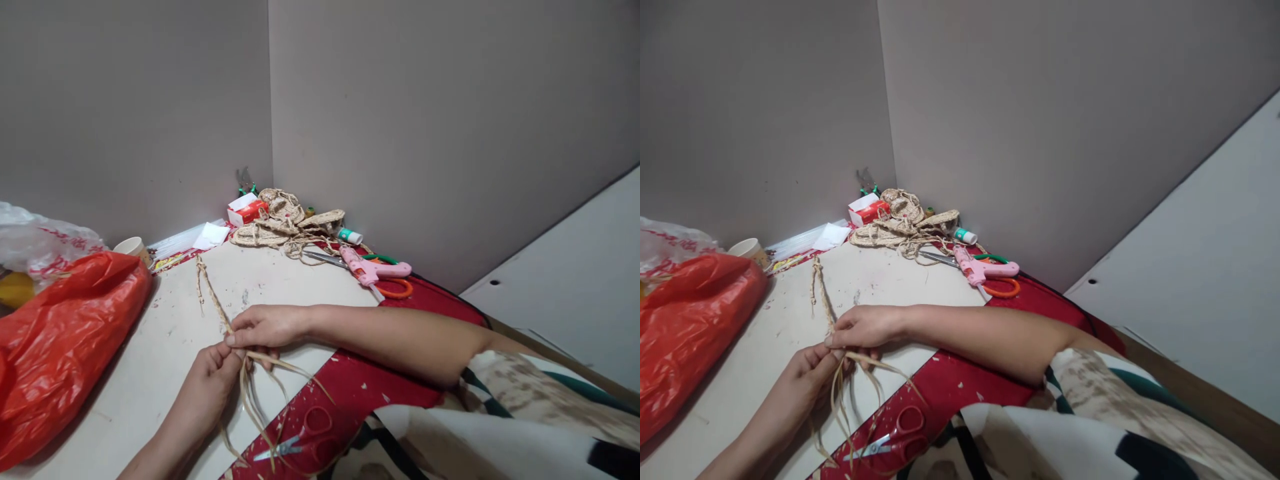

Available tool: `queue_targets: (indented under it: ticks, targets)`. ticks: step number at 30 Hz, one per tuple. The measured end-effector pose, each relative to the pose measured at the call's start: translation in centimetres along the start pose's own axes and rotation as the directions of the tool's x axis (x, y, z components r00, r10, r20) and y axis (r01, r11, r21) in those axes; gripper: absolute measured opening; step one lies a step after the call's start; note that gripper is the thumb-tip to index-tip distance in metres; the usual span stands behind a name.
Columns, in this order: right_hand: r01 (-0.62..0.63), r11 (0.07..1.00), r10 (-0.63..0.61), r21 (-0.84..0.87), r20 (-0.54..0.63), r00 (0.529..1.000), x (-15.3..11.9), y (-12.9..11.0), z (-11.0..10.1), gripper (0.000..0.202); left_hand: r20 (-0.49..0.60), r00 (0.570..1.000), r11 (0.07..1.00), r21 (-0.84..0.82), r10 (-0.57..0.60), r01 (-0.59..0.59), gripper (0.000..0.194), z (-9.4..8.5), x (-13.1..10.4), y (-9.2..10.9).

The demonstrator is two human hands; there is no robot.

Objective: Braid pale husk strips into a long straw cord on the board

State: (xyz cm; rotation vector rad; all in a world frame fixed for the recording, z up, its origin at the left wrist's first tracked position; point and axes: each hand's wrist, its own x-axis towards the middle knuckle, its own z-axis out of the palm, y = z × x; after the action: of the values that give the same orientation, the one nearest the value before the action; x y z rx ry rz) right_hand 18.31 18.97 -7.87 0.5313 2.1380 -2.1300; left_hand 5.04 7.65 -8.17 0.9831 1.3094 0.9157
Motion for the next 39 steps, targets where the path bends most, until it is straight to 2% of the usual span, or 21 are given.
queue_targets:
  ticks: [3, 7, 10, 11, 13, 14, 15, 16, 17, 18, 20, 22, 24, 25, 26, 28, 30, 31, 35, 39]
  targets:
    - [-0.040, 0.993, 0.036, 0.109, 0.043, 0.998, -0.4, 0.0, 0.5, 0.028, 0.016, 0.999, 0.999, 0.006, 0.035, -0.035, 0.034, 0.1, 0.1, 0.3]
    - [-0.119, 0.977, 0.108, 0.177, 0.071, 0.992, -1.3, 0.2, -0.4, 0.028, -0.028, 0.998, 0.998, -0.035, -0.050, 0.049, 0.031, -0.1, 0.5, 0.1]
    - [-0.169, 0.984, 0.167, 0.060, 0.032, 0.985, -2.8, 0.0, -2.6, 0.017, -0.038, 0.996, 0.997, -0.034, -0.075, 0.074, 0.038, -0.4, 0.8, 0.0]
    - [-0.193, 0.981, 0.193, -0.025, -0.016, 0.981, -3.5, -0.3, -3.4, 0.014, -0.037, 0.997, 0.997, -0.023, -0.075, 0.074, 0.039, -0.4, 0.9, 0.1]
    - [-0.228, 0.940, 0.172, -0.252, -0.227, 0.959, -5.0, -1.2, -4.6, 0.015, -0.031, 0.997, 0.998, -0.001, -0.064, 0.064, 0.039, -0.3, 1.1, 0.2]
    - [-0.247, 0.892, 0.092, -0.378, -0.383, 0.919, -5.7, -1.8, -4.8, 0.015, -0.028, 0.998, 0.998, 0.003, -0.059, 0.059, 0.039, -0.3, 1.2, 0.2]
    - [-0.273, 0.831, -0.020, -0.484, -0.518, 0.855, -6.4, -2.4, -4.7, 0.019, -0.026, 0.998, 0.998, 0.007, -0.055, 0.055, 0.038, -0.2, 1.3, 0.3]
    - [-0.288, 0.785, -0.130, -0.549, -0.600, 0.790, -6.9, -3.0, -4.3, 0.027, -0.025, 0.998, 0.999, 0.011, -0.052, 0.053, 0.037, -0.1, 1.3, 0.3]
    - [-0.274, 0.763, -0.210, -0.586, -0.625, 0.752, -7.3, -3.5, -3.6, 0.035, -0.025, 0.998, 0.999, 0.017, -0.049, 0.050, 0.036, -0.1, 1.3, 0.3]
    - [-0.232, 0.760, -0.257, -0.608, -0.608, 0.751, -7.4, -3.9, -2.7, 0.042, -0.028, 0.999, 0.999, 0.024, -0.045, 0.045, 0.036, -0.1, 1.3, 0.3]
    - [-0.142, 0.744, -0.312, -0.653, -0.526, 0.791, -7.1, -4.2, -0.6, 0.051, -0.033, 0.999, 0.999, 0.039, -0.031, 0.033, 0.035, -0.2, 1.2, 0.4]
    - [-0.134, 0.694, -0.332, -0.707, -0.479, 0.813, -5.9, -3.9, 1.3, 0.055, -0.033, 0.999, 0.999, 0.049, -0.014, 0.016, 0.036, -0.3, 1.1, 0.4]
    - [-0.135, 0.721, -0.236, -0.680, -0.425, 0.874, -4.3, -3.1, 2.3, 0.048, -0.027, 1.000, 0.999, 0.054, 0.002, -0.001, 0.037, -0.5, 1.1, 0.5]
    - [-0.125, 0.770, -0.189, -0.625, -0.412, 0.892, -3.5, -2.6, 2.5, 0.040, -0.022, 1.000, 0.998, 0.056, 0.008, -0.007, 0.038, -0.6, 1.0, 0.6]
    - [-0.101, 0.839, -0.150, -0.535, -0.405, 0.902, -2.8, -2.2, 2.5, 0.031, -0.017, 1.000, 0.998, 0.058, 0.013, -0.012, 0.038, -0.7, 1.0, 0.6]
    - [-0.053, 0.967, -0.031, -0.249, -0.321, 0.947, -1.9, -1.4, 2.2, 0.013, -0.005, 1.000, 0.998, 0.066, 0.020, -0.020, 0.035, -0.8, 1.0, 0.6]
    - [-0.053, 0.999, 0.054, 0.009, -0.211, 0.976, -1.4, -1.0, 1.8, 0.004, 0.005, 1.000, 0.997, 0.071, 0.023, -0.023, 0.035, -0.9, 1.0, 0.5]
    - [-0.067, 0.994, 0.080, 0.081, -0.170, 0.982, -1.3, -1.0, 1.6, 0.004, 0.007, 1.000, 0.997, 0.072, 0.024, -0.024, 0.036, -0.9, 1.0, 0.5]
    - [-0.113, 0.983, 0.125, 0.145, -0.074, 0.989, -1.1, -0.8, 0.8, 0.006, -0.004, 1.000, 0.998, 0.066, 0.023, -0.023, 0.040, -1.1, 0.8, 0.4]
    - [-0.102, 0.971, 0.101, 0.216, 0.017, 0.995, -0.6, -0.1, 0.2, 0.016, -0.013, 1.000, 0.998, 0.065, 0.002, -0.002, 0.039, -1.3, 0.6, 0.2]
